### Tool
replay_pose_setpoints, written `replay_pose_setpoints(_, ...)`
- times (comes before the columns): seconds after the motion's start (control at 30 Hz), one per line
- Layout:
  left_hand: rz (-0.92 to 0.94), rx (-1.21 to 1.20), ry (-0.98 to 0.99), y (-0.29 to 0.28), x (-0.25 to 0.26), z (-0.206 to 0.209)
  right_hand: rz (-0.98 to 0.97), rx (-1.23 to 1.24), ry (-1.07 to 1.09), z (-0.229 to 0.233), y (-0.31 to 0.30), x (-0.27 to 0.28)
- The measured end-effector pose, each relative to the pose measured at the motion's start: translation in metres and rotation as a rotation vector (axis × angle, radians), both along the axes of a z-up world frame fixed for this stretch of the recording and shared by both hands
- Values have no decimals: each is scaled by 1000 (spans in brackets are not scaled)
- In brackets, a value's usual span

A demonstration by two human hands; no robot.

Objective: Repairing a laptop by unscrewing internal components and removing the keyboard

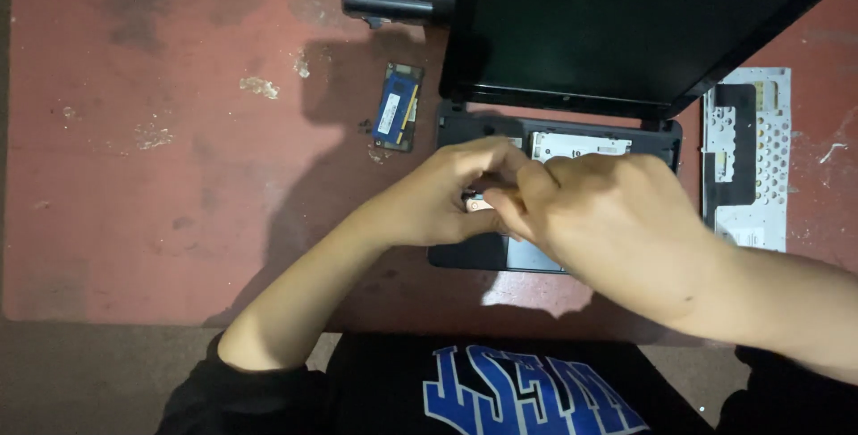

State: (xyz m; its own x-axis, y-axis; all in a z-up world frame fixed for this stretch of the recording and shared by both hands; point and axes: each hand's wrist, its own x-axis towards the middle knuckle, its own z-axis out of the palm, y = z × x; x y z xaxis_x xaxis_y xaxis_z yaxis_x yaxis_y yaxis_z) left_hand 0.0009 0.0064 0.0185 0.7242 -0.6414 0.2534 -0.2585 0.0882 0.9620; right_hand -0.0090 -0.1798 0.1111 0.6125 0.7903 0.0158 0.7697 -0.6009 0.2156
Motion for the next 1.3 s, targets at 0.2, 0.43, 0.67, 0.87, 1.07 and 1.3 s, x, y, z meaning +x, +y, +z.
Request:
replay_pose_setpoints(0.2, 3, -63, 35, -2, 1, -11, -360, -114, 536, 29, 14, 6)
replay_pose_setpoints(0.43, -113, -12, -55, 4, 9, -15, 127, 87, 603, 25, -10, 8)
replay_pose_setpoints(0.67, -113, -50, 1, 8, 7, 8, -77, 81, 18, -8, -4, -6)
replay_pose_setpoints(0.87, 145, 49, -214, -6, -1, -1, -248, -105, 164, 18, -3, 3)
replay_pose_setpoints(1.07, 69, 83, -281, 1, 4, -10, 4, 41, 637, 28, -21, 14)
replay_pose_setpoints(1.3, -158, -41, -27, 13, 10, 6, 67, 146, 289, 20, -9, 0)
